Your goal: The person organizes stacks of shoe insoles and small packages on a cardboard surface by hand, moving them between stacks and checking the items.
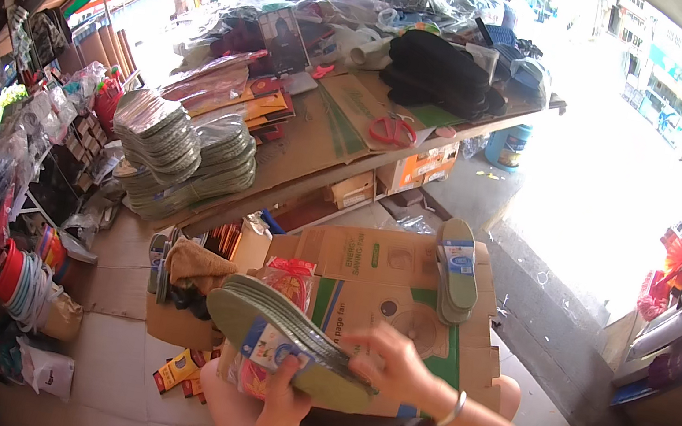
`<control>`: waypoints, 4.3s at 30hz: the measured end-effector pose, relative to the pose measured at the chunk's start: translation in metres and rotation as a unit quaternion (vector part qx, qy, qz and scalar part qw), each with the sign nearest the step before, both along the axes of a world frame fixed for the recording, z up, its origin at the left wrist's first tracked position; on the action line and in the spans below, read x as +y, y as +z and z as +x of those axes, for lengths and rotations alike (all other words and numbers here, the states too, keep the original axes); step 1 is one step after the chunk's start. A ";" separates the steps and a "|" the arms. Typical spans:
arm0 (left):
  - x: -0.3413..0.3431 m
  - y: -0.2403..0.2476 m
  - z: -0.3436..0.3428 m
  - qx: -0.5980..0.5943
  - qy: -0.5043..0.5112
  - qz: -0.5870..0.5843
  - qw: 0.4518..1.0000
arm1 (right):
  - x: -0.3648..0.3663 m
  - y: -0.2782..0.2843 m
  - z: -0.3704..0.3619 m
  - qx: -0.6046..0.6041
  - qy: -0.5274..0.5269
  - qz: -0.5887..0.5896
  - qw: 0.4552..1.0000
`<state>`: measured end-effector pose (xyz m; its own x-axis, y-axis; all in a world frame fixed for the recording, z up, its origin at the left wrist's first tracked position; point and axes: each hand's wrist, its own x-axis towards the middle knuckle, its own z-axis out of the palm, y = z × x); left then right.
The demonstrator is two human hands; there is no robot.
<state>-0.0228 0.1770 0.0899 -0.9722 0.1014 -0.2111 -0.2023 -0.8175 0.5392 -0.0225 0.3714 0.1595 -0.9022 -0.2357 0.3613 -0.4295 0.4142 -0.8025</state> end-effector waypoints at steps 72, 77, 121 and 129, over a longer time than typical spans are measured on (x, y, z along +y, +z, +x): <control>-0.023 -0.014 0.003 0.066 0.077 0.013 0.995 | -0.037 -0.073 0.047 -0.293 0.137 -0.646 0.691; -0.021 -0.008 -0.002 0.054 0.139 -0.027 0.988 | -0.051 -0.057 0.050 -0.291 0.140 -0.631 0.706; -0.003 -0.003 0.002 -0.019 0.090 0.016 0.996 | -0.037 -0.054 0.002 0.188 -0.174 0.152 0.955; -0.011 0.004 0.003 -0.039 0.033 -0.014 0.999 | -0.025 -0.047 -0.001 0.187 -0.096 0.081 0.974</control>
